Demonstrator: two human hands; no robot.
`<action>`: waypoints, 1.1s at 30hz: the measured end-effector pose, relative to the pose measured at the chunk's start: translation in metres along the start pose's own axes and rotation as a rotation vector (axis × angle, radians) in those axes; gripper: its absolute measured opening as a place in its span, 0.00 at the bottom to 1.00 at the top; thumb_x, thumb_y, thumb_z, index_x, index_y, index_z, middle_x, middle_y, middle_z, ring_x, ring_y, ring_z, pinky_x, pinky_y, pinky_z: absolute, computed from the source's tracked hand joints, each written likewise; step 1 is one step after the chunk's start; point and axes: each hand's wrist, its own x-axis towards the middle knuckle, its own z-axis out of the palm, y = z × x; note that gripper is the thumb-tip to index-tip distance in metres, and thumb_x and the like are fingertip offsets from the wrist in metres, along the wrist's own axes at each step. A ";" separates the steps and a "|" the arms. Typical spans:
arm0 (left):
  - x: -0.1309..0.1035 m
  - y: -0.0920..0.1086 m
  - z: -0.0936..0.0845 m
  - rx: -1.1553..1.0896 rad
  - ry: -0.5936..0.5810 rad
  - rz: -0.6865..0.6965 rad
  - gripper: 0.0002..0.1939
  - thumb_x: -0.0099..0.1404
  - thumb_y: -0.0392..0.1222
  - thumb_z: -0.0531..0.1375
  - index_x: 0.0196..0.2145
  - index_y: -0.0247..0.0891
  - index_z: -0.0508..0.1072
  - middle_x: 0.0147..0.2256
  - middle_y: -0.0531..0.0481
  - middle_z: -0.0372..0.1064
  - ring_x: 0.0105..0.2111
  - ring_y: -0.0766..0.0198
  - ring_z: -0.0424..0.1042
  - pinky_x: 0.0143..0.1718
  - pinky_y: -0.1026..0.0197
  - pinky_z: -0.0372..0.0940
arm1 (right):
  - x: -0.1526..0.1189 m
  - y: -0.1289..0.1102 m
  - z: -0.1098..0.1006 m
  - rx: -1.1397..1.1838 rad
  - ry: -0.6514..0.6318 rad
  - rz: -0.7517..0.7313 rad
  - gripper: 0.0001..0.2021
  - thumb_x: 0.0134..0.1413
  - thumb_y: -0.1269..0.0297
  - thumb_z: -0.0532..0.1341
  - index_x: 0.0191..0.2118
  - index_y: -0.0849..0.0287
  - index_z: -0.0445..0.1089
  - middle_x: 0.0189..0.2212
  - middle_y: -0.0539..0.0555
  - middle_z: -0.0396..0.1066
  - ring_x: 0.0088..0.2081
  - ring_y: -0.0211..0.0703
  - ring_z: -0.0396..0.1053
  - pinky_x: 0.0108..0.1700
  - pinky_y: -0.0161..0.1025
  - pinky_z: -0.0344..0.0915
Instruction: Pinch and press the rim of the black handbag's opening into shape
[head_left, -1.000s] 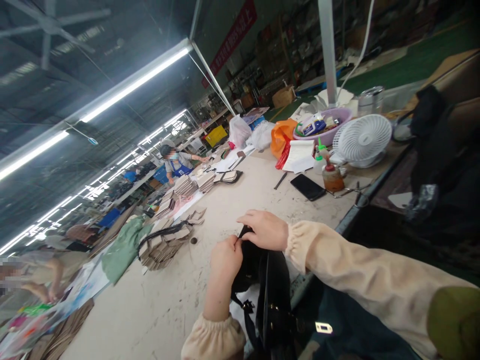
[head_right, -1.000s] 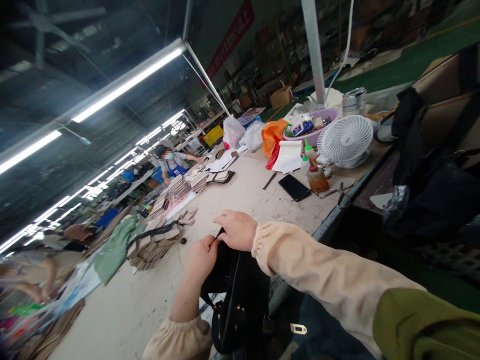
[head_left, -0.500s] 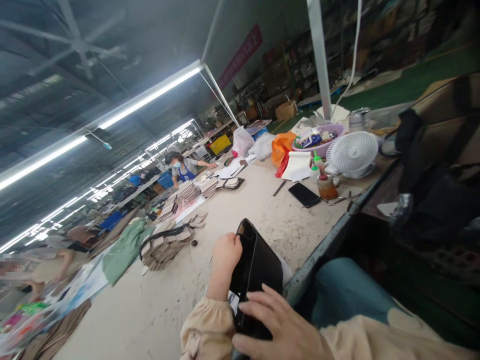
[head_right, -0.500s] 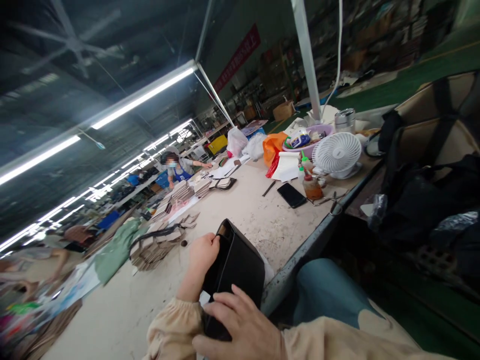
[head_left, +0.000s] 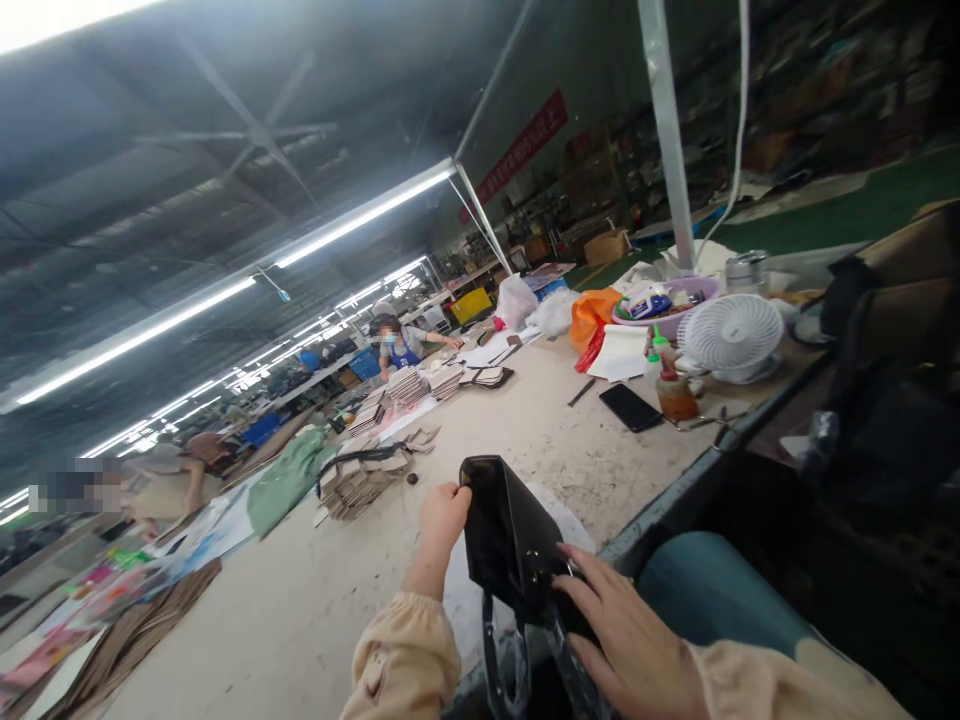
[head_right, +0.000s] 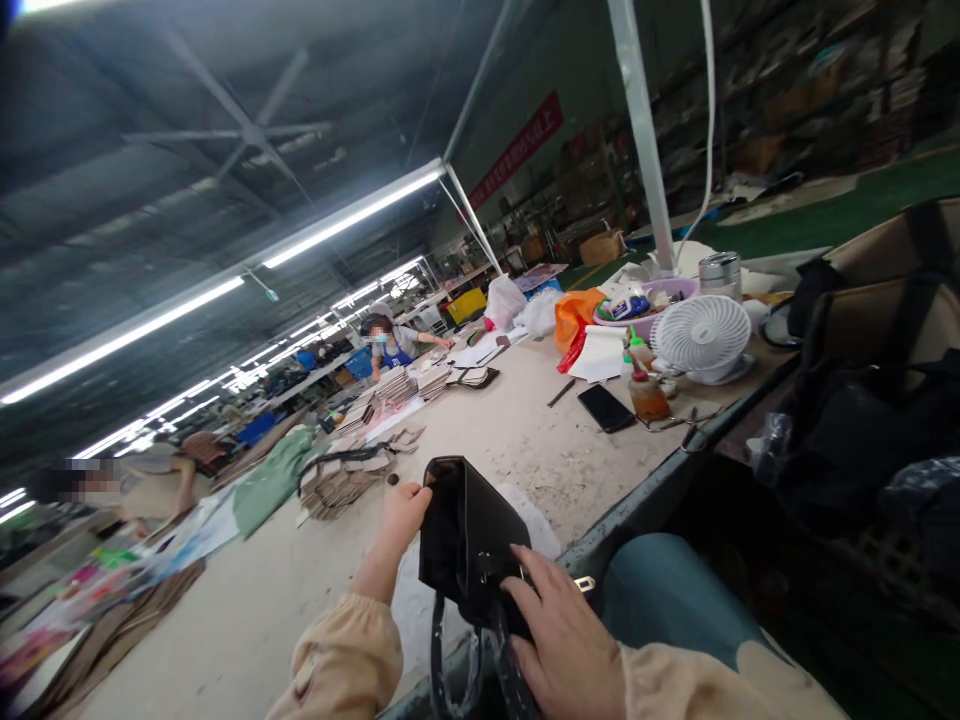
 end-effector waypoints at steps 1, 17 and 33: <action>-0.002 -0.001 0.001 -0.008 0.011 -0.008 0.16 0.63 0.42 0.49 0.26 0.37 0.73 0.27 0.47 0.73 0.30 0.64 0.71 0.26 0.65 0.53 | -0.004 -0.001 0.002 -0.008 -0.004 -0.028 0.26 0.49 0.70 0.54 0.56 0.56 0.62 0.62 0.59 0.52 0.61 0.49 0.51 0.59 0.49 0.56; -0.006 0.005 0.003 -0.004 0.041 0.020 0.20 0.64 0.55 0.51 0.29 0.37 0.73 0.30 0.44 0.74 0.34 0.58 0.72 0.30 0.62 0.56 | 0.004 -0.013 0.016 -0.367 0.259 -0.205 0.47 0.35 0.88 0.50 0.65 0.51 0.46 0.64 0.62 0.44 0.63 0.55 0.45 0.55 0.47 0.63; 0.007 0.006 0.002 0.065 -0.008 -0.034 0.23 0.65 0.55 0.50 0.28 0.35 0.75 0.31 0.41 0.74 0.34 0.57 0.73 0.28 0.62 0.56 | 0.004 0.012 0.015 -0.267 0.164 -0.316 0.47 0.29 0.86 0.50 0.62 0.50 0.56 0.62 0.60 0.49 0.63 0.55 0.48 0.55 0.48 0.63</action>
